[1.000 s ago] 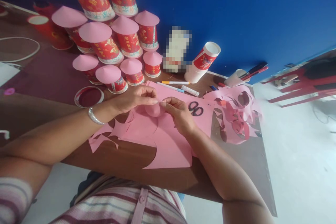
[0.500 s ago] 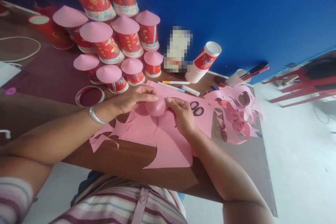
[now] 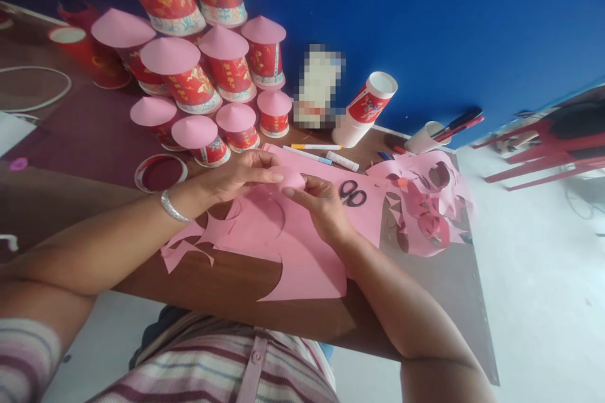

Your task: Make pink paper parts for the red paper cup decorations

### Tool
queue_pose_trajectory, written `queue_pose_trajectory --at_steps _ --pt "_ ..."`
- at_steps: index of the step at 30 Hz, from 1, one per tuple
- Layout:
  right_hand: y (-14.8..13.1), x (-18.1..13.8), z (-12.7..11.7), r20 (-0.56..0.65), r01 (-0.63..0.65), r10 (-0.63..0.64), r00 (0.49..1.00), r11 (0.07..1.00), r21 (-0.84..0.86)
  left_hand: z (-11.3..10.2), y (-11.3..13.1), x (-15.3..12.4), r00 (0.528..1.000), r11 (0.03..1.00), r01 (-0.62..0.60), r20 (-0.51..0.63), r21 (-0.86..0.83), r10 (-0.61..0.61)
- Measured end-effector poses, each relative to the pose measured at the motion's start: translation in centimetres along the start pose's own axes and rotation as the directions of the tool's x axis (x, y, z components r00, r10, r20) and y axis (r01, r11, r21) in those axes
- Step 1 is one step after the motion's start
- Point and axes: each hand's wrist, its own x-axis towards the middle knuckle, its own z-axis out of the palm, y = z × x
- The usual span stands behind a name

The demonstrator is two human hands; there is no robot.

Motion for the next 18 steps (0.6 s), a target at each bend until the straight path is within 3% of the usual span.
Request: queue_pose_trajectory --at_steps 7,18 --pt "0.03 -0.04 0.05 0.050 -0.005 0.006 0.999 1.000 -0.011 -0.06 -0.11 0.05 0.999 0.997 0.046 -0.012 -0.063 -0.047" --pt "0.27 0.12 0.17 -0.008 0.007 -0.007 1.000 1.000 -0.029 0.12 -0.16 0.09 1.000 0.999 0.005 -0.020 -0.032 -0.006"
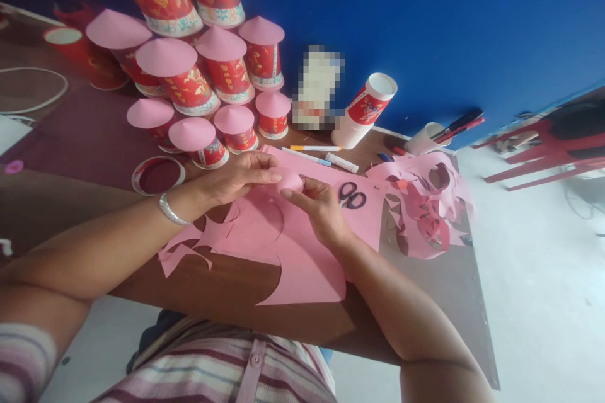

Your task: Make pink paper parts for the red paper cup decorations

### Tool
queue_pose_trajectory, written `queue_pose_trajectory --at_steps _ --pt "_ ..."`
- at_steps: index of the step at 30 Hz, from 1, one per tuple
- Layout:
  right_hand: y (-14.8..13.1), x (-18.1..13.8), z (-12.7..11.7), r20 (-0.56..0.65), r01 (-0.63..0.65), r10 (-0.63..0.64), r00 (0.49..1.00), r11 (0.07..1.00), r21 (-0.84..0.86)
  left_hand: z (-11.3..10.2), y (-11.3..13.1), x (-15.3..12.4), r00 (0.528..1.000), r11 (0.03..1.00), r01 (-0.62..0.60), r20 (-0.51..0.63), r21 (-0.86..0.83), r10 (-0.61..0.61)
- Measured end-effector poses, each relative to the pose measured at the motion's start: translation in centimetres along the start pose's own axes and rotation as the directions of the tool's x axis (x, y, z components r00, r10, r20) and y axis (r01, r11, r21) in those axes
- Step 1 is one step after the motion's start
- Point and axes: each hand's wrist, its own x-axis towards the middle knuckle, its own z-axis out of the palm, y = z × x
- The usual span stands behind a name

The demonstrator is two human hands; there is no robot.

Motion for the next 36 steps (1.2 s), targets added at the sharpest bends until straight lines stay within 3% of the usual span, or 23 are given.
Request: queue_pose_trajectory --at_steps 7,16,23,28,36 --pt "0.2 -0.1 -0.6 0.020 -0.018 0.018 1.000 1.000 0.021 -0.1 0.1 -0.1 0.997 0.994 0.075 -0.001 -0.083 -0.075" --pt "1.0 0.6 -1.8 -0.143 0.092 -0.094 0.985 0.996 -0.018 -0.7 -0.7 0.4 0.995 0.983 0.073 -0.058 -0.169 -0.084" --pt "0.9 0.9 -1.9 -0.139 0.062 -0.045 0.989 0.991 0.121 -0.3 -0.8 0.7 0.995 0.945 0.056 -0.063 -0.322 -0.080" --pt "1.4 1.2 -2.1 -0.151 0.047 -0.023 0.988 0.986 0.158 -0.8 -1.2 0.8 0.993 0.961 0.080 -0.066 -0.266 -0.101" --pt "1.8 1.1 -1.7 -0.103 0.045 -0.032 0.994 0.991 0.128 -1.2 -1.8 0.9 0.994 0.960 0.013 -0.102 -0.281 -0.043"
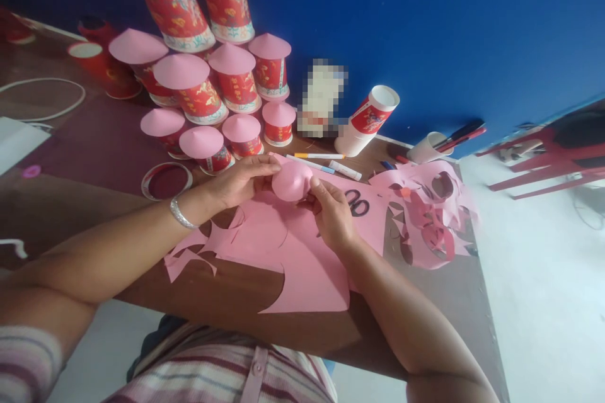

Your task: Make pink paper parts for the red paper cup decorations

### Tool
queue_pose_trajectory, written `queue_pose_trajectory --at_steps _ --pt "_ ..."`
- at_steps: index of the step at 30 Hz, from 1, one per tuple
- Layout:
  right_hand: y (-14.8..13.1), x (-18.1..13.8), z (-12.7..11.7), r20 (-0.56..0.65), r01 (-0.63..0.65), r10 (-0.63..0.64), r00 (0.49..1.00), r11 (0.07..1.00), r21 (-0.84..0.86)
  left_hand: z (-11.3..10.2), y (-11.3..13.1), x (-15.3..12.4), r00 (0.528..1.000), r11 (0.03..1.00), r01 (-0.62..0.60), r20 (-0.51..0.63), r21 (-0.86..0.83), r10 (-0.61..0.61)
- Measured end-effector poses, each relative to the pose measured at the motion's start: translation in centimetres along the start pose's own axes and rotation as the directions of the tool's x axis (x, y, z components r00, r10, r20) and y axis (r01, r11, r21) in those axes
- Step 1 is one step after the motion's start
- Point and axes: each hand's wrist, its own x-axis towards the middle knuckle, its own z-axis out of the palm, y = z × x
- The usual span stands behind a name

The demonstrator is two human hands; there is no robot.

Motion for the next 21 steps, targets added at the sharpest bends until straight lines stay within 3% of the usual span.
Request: queue_pose_trajectory --at_steps 6,12,21 --pt "-0.40 -0.29 0.19 -0.001 0.005 -0.005 1.000 0.999 -0.038 -0.74 -0.45 0.56 0.999 0.998 -0.050 -0.005 -0.031 0.050" --pt "-0.44 0.11 0.12 -0.003 0.058 -0.058 0.998 0.998 0.004 -1.05 -0.25 0.61 0.996 1.000 -0.016 0.084 -0.003 0.016" --pt "-0.58 -0.14 0.76 0.033 -0.017 0.017 0.999 1.000 -0.005 -0.70 0.17 0.37 0.997 0.997 0.007 0.081 0.077 -0.013"
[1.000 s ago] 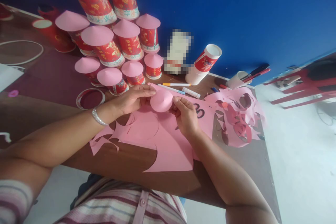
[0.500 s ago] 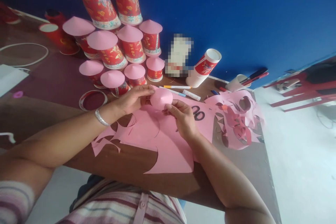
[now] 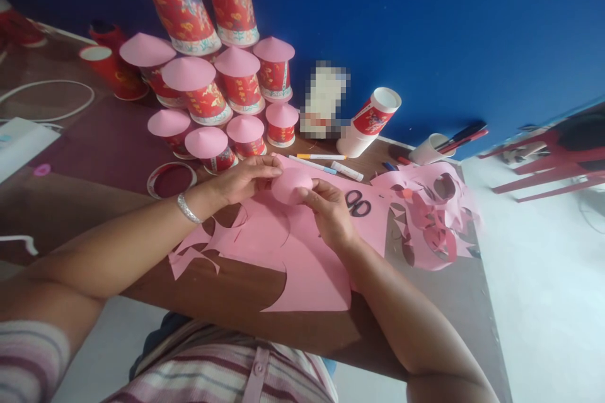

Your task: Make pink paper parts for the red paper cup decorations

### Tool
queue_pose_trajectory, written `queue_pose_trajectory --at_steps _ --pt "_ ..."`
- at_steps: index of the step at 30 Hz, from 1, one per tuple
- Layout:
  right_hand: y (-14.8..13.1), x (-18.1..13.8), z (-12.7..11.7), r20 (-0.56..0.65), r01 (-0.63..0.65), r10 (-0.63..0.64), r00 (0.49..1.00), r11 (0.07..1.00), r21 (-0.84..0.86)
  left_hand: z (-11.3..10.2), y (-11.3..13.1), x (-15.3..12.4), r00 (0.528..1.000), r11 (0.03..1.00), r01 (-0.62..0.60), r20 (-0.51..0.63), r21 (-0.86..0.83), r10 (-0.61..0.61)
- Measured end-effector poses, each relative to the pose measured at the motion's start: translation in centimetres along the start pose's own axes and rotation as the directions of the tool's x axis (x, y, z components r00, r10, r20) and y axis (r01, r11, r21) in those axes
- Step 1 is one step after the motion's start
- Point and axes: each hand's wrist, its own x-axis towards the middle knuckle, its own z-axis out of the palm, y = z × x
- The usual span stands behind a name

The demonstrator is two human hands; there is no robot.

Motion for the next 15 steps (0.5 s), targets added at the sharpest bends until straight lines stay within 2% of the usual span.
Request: queue_pose_trajectory --at_steps 5,15 --pt "-0.16 -0.22 0.54 0.045 -0.039 0.040 0.998 0.999 -0.022 0.19 0.31 -0.18 1.000 0.999 -0.008 0.010 0.040 0.008" --pt "-0.18 -0.32 0.96 0.058 -0.044 0.046 0.997 0.998 -0.048 0.09 0.34 -0.29 1.000 1.000 0.007 -0.006 0.022 -0.007"
